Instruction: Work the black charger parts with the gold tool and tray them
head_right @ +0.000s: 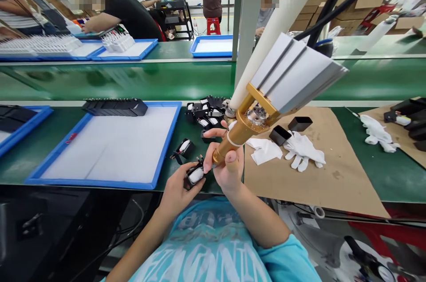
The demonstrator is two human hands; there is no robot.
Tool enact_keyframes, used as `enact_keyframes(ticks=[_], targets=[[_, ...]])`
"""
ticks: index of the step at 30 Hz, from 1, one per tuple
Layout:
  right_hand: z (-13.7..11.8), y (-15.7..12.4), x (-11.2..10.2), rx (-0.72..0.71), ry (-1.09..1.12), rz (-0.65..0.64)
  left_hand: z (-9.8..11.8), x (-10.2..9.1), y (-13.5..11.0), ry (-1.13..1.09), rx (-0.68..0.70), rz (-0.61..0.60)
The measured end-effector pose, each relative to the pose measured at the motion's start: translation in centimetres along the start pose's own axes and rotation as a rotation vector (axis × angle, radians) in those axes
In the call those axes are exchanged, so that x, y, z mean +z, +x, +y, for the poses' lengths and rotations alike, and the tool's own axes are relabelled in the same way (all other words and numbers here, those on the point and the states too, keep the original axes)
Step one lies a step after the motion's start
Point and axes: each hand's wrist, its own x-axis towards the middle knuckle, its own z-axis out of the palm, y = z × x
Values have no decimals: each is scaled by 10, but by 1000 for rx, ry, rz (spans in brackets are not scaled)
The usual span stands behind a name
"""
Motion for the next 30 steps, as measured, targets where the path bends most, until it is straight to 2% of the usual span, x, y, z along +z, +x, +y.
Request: enact_keyframes(ticks=[4, 11, 18, 26, 30], targets=[[-1, 1, 0, 6, -43, 36, 3, -3, 2, -40, -18, 0], [0, 2, -2, -52, -58, -7, 8, -5, 4, -65, 1, 7], [0, 2, 0, -19, -55, 30, 7, -5, 5, -56, 2, 17], [3, 2, 6, -23, -42, 16, 7, 6, 12, -110, -151, -57], [6, 1, 11, -12, -16, -1, 14, 10, 16, -184, -112, -60]])
